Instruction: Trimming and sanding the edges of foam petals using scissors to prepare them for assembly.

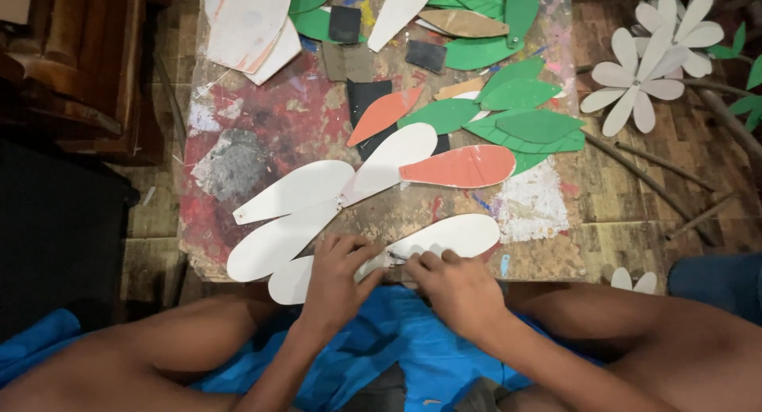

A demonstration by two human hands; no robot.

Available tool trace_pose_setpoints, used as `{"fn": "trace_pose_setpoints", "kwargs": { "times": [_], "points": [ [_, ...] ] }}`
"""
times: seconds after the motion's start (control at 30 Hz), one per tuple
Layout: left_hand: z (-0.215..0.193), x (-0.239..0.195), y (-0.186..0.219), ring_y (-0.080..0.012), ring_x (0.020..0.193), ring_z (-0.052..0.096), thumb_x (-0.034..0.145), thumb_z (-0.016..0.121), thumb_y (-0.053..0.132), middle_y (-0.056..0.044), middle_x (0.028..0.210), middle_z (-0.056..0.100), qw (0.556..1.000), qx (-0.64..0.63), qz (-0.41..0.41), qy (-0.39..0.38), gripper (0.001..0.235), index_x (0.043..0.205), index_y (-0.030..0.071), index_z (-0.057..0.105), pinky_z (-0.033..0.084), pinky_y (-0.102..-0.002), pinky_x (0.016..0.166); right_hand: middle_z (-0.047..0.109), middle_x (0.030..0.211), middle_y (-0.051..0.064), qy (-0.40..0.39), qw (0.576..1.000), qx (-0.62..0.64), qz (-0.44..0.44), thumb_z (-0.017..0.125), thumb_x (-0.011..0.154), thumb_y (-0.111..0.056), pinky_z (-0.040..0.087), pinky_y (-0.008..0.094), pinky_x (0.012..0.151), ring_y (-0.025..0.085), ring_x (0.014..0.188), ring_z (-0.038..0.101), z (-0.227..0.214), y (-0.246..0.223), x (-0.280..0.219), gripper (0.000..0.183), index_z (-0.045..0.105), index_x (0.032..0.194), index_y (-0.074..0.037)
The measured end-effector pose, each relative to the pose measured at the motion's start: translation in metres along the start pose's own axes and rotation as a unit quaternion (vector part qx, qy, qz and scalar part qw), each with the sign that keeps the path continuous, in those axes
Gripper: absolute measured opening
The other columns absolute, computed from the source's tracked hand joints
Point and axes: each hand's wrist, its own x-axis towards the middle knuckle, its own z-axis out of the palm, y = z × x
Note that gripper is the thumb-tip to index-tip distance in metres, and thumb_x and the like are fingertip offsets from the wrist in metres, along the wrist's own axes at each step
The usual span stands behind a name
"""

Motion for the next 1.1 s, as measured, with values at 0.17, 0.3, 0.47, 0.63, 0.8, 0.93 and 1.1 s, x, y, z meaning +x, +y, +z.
{"fn": "trace_pose_setpoints", "kwargs": {
  "times": [0.17,0.3,0.47,0.63,0.8,0.93,1.1],
  "points": [
    [-0.002,0.000,0.000,-0.0238,0.100,0.057,0.079,0.082,0.016,-0.004,0.108,0.066,1.000,0.002,-0.004,-0.014,0.029,0.107,0.008,0.078,0.047,-0.040,0.091,0.070,0.092,0.003,-0.078,0.995,0.064,0.014,0.064,0.083,-0.025,0.054,0.049,0.059,0.034,0.070,0.069,-0.001,0.011,0.012,0.026,0.064,0.107,-0.017],
    [-0.005,0.000,0.002,-0.0240,0.100,0.058,0.078,0.082,0.015,-0.004,0.107,0.066,1.000,-0.008,0.001,-0.012,0.028,0.105,0.007,0.078,0.046,-0.040,0.091,0.071,0.071,0.008,-0.099,0.966,0.234,0.045,0.062,0.082,-0.013,0.048,0.046,0.059,0.034,0.060,0.064,-0.019,0.021,0.023,0.002,0.063,0.082,-0.011],
    [-0.006,0.002,0.001,-0.0232,0.100,0.058,0.080,0.082,0.020,-0.004,0.107,0.067,1.000,-0.001,0.012,-0.011,0.030,0.107,0.007,0.078,0.046,-0.040,0.092,0.067,0.087,0.005,-0.051,0.997,0.036,-0.041,0.065,0.080,-0.022,0.051,0.044,0.058,0.031,0.069,0.065,-0.002,0.017,0.011,0.026,0.062,0.104,-0.013],
    [-0.002,0.002,0.000,-0.0234,0.101,0.057,0.079,0.081,0.019,-0.004,0.106,0.066,1.000,0.009,0.007,-0.010,0.030,0.107,0.008,0.078,0.046,-0.040,0.092,0.061,0.098,0.007,0.059,0.989,-0.103,-0.091,0.060,0.082,-0.021,0.053,0.037,0.055,0.024,0.076,0.061,0.004,-0.002,0.001,0.035,0.059,0.115,-0.010],
    [0.000,0.001,-0.002,-0.0241,0.099,0.059,0.076,0.083,0.017,-0.003,0.106,0.067,1.000,0.000,0.011,0.002,0.029,0.103,0.008,0.077,0.045,-0.041,0.092,0.062,0.109,0.013,0.079,0.983,-0.123,-0.108,0.063,0.081,-0.019,0.053,0.035,0.059,0.025,0.077,0.059,0.014,-0.004,-0.003,0.036,0.061,0.115,-0.008],
    [0.001,-0.001,-0.002,-0.0229,0.100,0.057,0.078,0.082,0.016,-0.003,0.106,0.067,1.000,-0.008,-0.005,0.006,0.028,0.105,0.008,0.077,0.047,-0.039,0.091,0.058,0.093,0.011,0.091,0.974,-0.173,-0.113,0.065,0.081,-0.015,0.050,0.032,0.051,0.021,0.069,0.056,0.015,-0.006,0.000,0.034,0.063,0.113,-0.004],
    [-0.002,0.001,-0.004,-0.0260,0.099,0.062,0.082,0.087,0.020,-0.002,0.098,0.068,0.999,0.025,-0.011,-0.033,0.023,0.102,0.015,0.078,0.046,-0.041,0.082,0.076,0.078,0.010,0.001,0.997,0.009,-0.081,0.062,0.094,-0.014,0.059,0.036,0.048,0.027,0.062,0.075,-0.003,0.008,0.013,0.009,0.071,0.095,-0.011]
  ]
}}
